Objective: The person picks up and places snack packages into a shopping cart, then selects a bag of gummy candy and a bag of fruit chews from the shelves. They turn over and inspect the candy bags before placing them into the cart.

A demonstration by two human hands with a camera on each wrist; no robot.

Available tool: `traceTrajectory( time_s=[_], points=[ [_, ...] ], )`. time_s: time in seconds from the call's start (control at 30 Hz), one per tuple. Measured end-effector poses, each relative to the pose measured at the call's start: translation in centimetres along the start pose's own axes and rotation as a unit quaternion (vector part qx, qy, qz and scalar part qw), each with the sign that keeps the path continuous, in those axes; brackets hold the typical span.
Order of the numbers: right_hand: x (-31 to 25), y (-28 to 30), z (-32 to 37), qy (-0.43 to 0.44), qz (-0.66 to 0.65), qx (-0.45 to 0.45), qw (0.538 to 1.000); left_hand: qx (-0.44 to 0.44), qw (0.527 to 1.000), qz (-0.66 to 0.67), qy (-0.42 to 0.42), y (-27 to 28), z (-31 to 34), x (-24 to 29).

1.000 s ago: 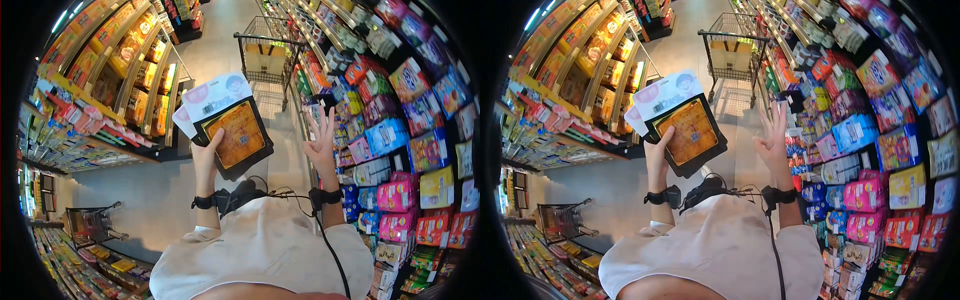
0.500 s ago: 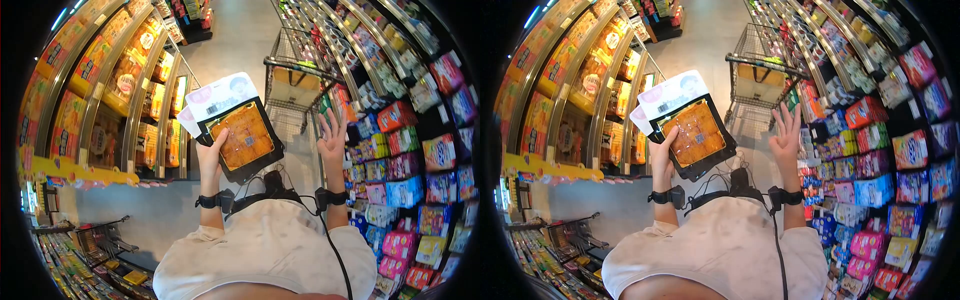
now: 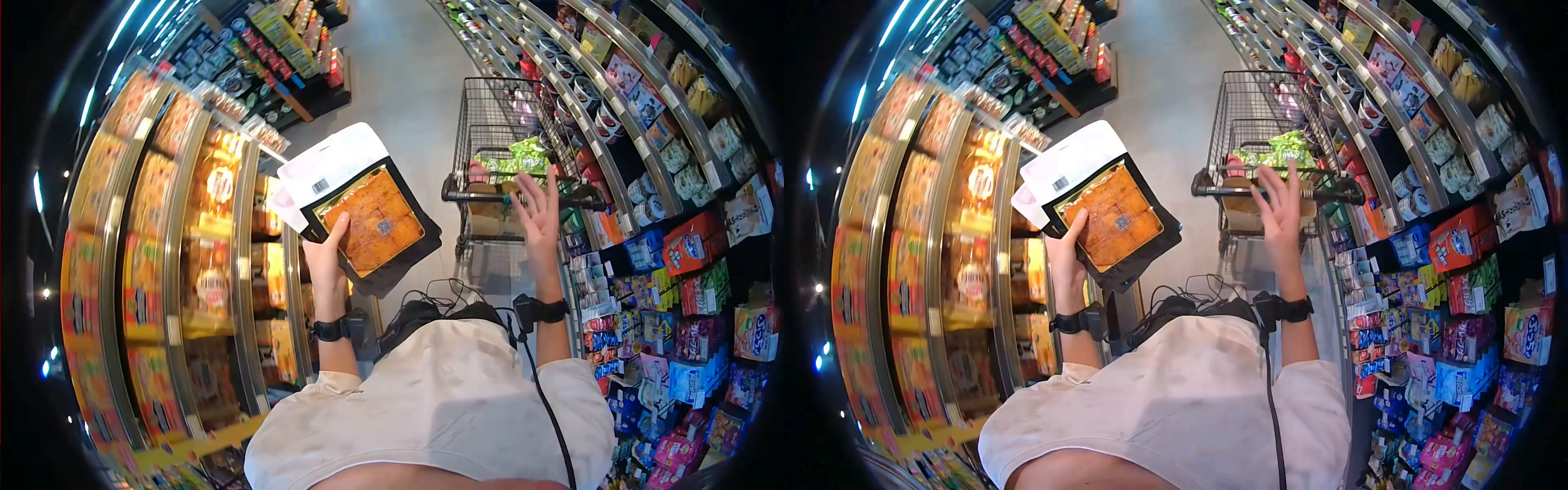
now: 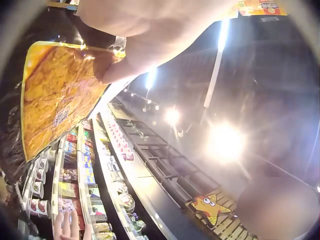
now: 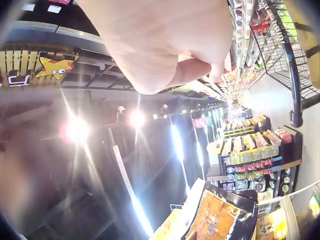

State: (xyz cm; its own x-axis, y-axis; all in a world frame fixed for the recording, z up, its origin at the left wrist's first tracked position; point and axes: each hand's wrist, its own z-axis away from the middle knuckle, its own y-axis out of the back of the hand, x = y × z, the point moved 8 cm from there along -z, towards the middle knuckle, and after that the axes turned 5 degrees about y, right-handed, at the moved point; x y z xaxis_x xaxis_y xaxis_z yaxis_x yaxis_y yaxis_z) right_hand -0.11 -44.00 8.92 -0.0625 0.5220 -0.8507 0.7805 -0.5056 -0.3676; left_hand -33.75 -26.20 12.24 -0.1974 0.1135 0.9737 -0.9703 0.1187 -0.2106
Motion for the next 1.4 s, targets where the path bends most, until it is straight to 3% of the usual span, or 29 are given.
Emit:
traceTrajectory(
  time_s=[0.23,0.33,0.53,0.63,0.7,0.73,0.8,0.83,0.93,1.07,1.1,1.13,1.17,1.2,1.27,1.33,1.4],
  points=[
    [8.7,-4.9,-5.8,-0.112,0.044,-0.061,0.991,-0.119,0.99,-0.022,0.074,-5.9,-14.3,-2.8],
    [13.0,-7.9,-7.1,-0.16,0.06,-0.074,0.983,-0.219,0.972,-0.017,0.086,-9.0,-20.4,-3.9],
    [19.8,-15.3,-11.9,-0.3,0.13,-0.072,0.942,-0.322,0.936,-0.017,0.138,-9.6,-33.5,-5.6],
    [21.5,-20.4,-15.9,-0.27,0.167,-0.044,0.947,-0.368,0.919,-0.044,0.133,-8.8,-39.0,-5.3],
    [25.0,-20.0,-18.4,-0.234,0.177,-0.028,0.956,-0.403,0.895,-0.014,0.19,-8.9,-41.2,-4.6],
    [23.8,-21.9,-20.4,-0.255,0.127,-0.014,0.958,-0.409,0.889,-0.017,0.206,-8.9,-42.3,-4.5],
    [23.2,-22.1,-23.0,-0.219,0.185,-0.003,0.958,-0.401,0.885,0.013,0.234,-9.6,-43.7,-4.6],
    [23.8,-22.5,-24.1,-0.206,0.126,0.017,0.97,-0.394,0.885,0.031,0.247,-9.8,-44.6,-4.8],
    [24.7,-23.1,-26.0,-0.257,0.078,0.045,0.962,-0.377,0.885,0.037,0.272,-11.5,-47.5,-5.9],
    [28.1,-19.7,-28.8,-0.246,0.285,0.028,0.926,-0.404,0.877,-0.056,0.252,-15.2,-50.4,-5.9],
    [28.6,-18.4,-29.3,-0.282,0.253,0.044,0.924,-0.422,0.865,-0.034,0.268,-16.0,-51.5,-7.5],
    [27.8,-17.3,-31.1,-0.246,0.237,0.079,0.936,-0.437,0.853,-0.014,0.284,-16.7,-52.5,-9.1],
    [27.5,-14.5,-32.3,-0.216,0.272,0.12,0.93,-0.383,0.865,-0.121,0.301,-16.8,-53.2,-8.8],
    [27.2,-11.3,-33.1,-0.185,0.304,0.162,0.92,-0.451,0.85,-0.109,0.25,-18.9,-53.7,-7.8],
    [25.7,-5.4,-34.8,-0.127,0.369,0.268,0.881,-0.475,0.839,-0.139,0.228,-21.8,-55.7,-7.2],
    [24.3,-0.9,-35.7,-0.109,0.344,0.37,0.856,-0.479,0.831,-0.164,0.231,-24.9,-57.9,-6.9],
    [27.4,6.9,-34.5,-0.121,0.392,0.428,0.805,-0.481,0.827,-0.188,0.225,-28.5,-59.6,-6.5]
  ],
)
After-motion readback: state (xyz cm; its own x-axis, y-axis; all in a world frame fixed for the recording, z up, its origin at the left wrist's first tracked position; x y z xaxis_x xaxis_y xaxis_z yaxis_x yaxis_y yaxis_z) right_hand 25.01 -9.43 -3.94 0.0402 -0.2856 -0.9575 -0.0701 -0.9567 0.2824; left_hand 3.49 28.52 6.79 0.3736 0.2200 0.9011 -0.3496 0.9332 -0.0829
